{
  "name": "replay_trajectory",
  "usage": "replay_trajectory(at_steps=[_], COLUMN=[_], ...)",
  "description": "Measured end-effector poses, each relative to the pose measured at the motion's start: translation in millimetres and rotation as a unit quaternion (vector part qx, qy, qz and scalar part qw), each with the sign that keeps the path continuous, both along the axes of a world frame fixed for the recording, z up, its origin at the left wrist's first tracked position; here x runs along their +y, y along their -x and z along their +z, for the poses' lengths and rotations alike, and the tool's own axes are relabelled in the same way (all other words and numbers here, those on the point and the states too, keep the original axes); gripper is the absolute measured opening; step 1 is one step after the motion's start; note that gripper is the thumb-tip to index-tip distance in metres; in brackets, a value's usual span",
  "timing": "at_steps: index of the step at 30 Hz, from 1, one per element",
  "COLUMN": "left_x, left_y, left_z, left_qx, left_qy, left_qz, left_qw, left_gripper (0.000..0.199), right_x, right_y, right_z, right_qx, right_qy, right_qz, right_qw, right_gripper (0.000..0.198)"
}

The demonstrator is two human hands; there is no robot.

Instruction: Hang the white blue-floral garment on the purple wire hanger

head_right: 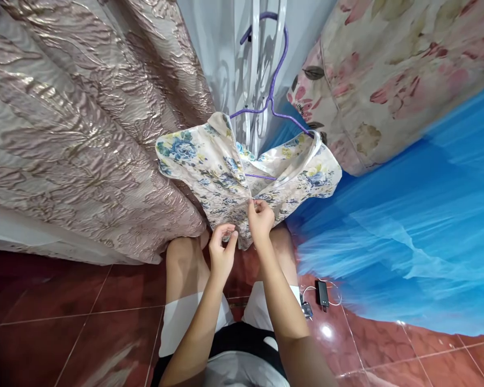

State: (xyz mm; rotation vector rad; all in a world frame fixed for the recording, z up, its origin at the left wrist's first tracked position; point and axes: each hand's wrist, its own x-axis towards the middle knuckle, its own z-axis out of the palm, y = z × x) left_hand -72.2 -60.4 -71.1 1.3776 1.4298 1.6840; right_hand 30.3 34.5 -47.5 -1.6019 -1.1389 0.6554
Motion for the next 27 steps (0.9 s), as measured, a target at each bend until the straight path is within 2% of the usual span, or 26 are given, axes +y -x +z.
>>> replay_trajectory(at_steps=[4, 7, 9, 12, 14, 17, 20, 23, 27], left_x=[3, 8, 10, 11, 9, 6, 0, -7, -16], left_y=[-2, -7, -13, -23, -30, -35, -35, -32, -27], left_z=[-0.7, 0.5, 2.5, 6.3, 9.4, 16.4, 25.9, 34.8, 42.7], left_qx=[0.006, 0.035, 0.055, 0.059, 0.048, 0.039, 0.048, 0.063, 0.08], left_qy=[-0.009, -0.034, -0.058, -0.083, -0.092, -0.093, -0.084, -0.084, -0.083], left_qz=[-0.005, -0.032, -0.054, -0.064, -0.059, -0.055, -0.058, -0.077, -0.107], left_qw=[1.0, 0.998, 0.995, 0.993, 0.993, 0.993, 0.994, 0.991, 0.988], left_gripper=[0.011, 0.018, 0.017, 0.014, 0.016, 0.017, 0.015, 0.014, 0.014], right_x=[-22, -58, -81, -104, -110, -112, -106, -89, -44], right_y=[1, -2, -6, -14, -18, -23, -27, -30, -29], right_z=[4, 10, 14, 21, 27, 41, 62, 94, 144], right_qx=[0.084, 0.133, 0.161, 0.182, 0.183, 0.21, 0.241, 0.244, 0.211], right_qy=[-0.003, 0.007, 0.009, 0.005, 0.004, 0.009, 0.008, -0.021, -0.094], right_qz=[0.033, 0.069, 0.069, 0.059, 0.08, 0.112, 0.114, 0.108, 0.144], right_qw=[0.996, 0.989, 0.984, 0.981, 0.98, 0.971, 0.964, 0.963, 0.962], right_gripper=[0.025, 0.022, 0.022, 0.025, 0.028, 0.031, 0.03, 0.024, 0.018])
